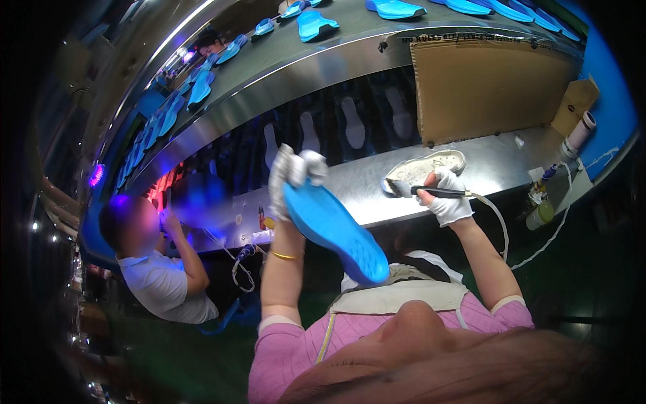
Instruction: The person applies adhesive across shoe insoles using an applicator tool and places them onto an upper conveyor belt.
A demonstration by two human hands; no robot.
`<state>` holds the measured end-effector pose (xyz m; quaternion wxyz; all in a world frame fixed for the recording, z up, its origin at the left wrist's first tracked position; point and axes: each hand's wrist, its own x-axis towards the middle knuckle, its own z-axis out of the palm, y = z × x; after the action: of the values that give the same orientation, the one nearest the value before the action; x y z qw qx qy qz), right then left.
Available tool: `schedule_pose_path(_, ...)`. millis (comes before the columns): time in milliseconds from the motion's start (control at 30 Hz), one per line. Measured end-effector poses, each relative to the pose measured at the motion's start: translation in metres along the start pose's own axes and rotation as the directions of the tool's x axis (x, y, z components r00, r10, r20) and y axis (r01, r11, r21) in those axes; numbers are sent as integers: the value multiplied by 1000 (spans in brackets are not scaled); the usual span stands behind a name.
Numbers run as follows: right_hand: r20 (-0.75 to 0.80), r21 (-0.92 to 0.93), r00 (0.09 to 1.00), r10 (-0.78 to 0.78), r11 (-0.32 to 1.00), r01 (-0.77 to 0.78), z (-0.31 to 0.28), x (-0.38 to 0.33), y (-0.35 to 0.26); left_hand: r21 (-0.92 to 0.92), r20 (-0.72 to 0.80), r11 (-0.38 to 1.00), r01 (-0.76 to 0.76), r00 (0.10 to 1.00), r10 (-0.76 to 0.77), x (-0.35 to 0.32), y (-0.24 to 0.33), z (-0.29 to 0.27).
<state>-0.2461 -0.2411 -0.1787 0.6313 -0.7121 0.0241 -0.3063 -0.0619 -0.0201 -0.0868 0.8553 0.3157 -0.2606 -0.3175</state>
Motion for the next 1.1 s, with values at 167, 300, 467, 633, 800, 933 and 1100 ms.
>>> schedule_pose_path(167,70,250,995,74,964,-89,18,9,-14,-402,28,875,270,959,-283,-49,-84,-23)
schedule_pose_path(300,138,219,989,45,973,-75,41,23,-17,-284,-119,921,267,943,-310,-52,-95,-9)
schedule_pose_path(467,81,85,995,-55,995,48,60,39,-15,-206,-228,970,130,957,-177,-49,-112,-2)
schedule_pose_path(633,77,42,965,-250,968,247,82,25,-14,-212,-239,977,-27,971,-25,-45,-133,-11)
schedule_pose_path(800,175,138,984,41,988,-66,72,15,-20,-366,-268,928,73,946,-180,-50,-120,-11)
schedule_pose_path(933,253,-49,911,-326,936,348,81,16,-26,-328,-293,939,105,933,-206,-46,-110,-24)
schedule_pose_path(1100,278,7,942,-190,981,196,76,5,-16,-252,-307,960,126,930,-203,-45,-94,-21)
